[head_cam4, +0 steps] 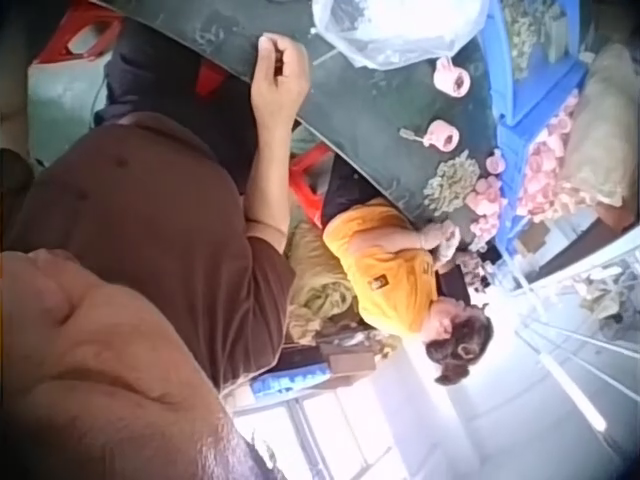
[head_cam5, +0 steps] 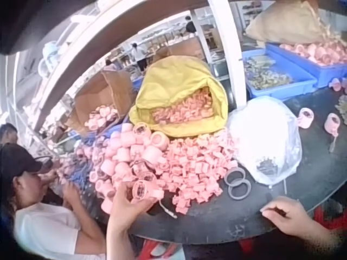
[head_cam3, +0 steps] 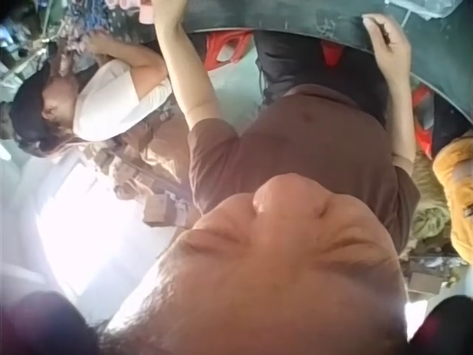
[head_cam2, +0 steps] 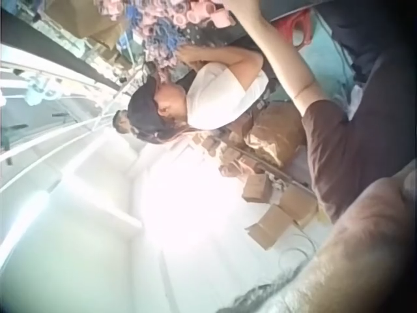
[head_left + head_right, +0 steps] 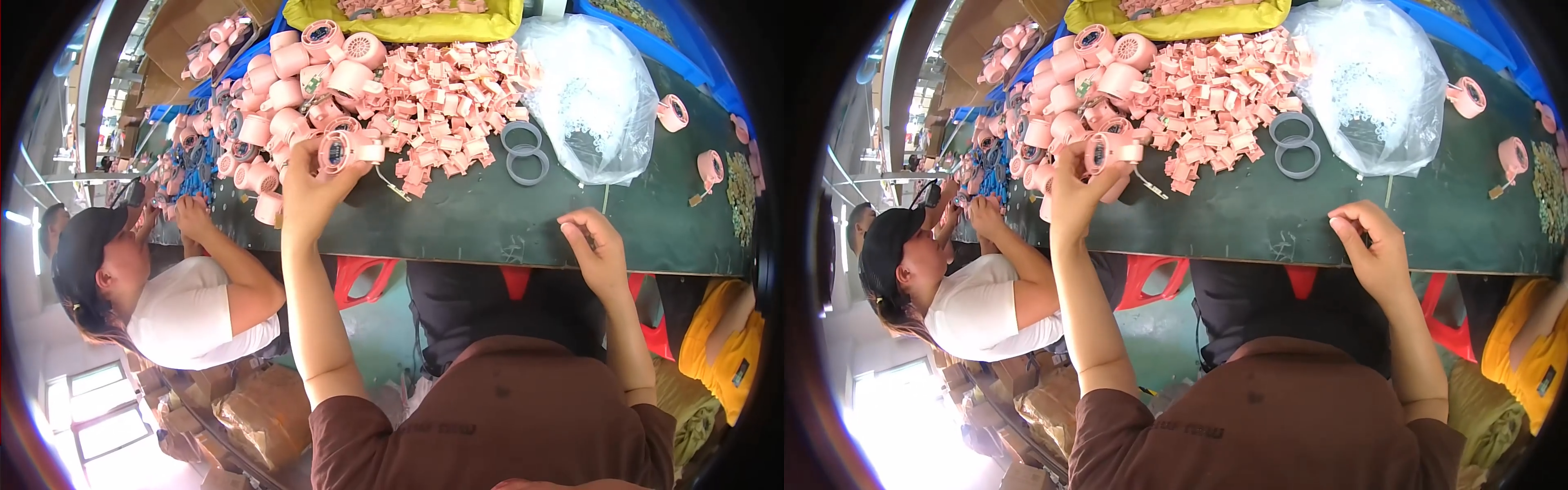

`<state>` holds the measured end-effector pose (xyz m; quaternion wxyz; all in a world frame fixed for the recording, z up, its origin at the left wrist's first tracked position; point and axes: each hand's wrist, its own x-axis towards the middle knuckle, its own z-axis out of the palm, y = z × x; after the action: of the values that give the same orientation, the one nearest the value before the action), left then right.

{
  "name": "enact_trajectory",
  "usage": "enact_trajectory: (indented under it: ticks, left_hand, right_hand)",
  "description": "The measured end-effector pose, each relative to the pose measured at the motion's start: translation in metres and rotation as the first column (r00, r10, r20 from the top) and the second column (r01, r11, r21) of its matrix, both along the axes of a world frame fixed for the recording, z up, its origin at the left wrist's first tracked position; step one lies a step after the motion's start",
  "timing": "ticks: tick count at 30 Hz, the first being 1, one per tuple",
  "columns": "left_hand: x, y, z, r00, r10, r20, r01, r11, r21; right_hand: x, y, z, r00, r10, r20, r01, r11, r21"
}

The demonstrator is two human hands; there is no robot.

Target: The person assembles electronic components by hand, fitting grey rings onto pink housings and inserting small circuit boards into them.

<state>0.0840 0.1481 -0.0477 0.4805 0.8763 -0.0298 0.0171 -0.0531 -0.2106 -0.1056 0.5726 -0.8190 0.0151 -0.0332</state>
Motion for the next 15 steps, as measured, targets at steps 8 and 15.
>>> enact_trajectory:
  ticks: [8, 15]
  left_hand:
    - [-0.068, -0.084, 0.002, 0.977, -0.212, -0.021, 0.195, 0.929, -0.314]
    - [-0.106, -0.131, -0.036, 0.943, -0.334, 0.004, 0.311, 0.873, -0.377]
  right_hand:
    - [0.005, 0.03, 0.016, 0.948, 0.247, -0.202, -0.067, 0.772, 0.632]
    - [0.005, 0.03, 0.015, 0.948, 0.271, -0.17, -0.116, 0.785, 0.608]
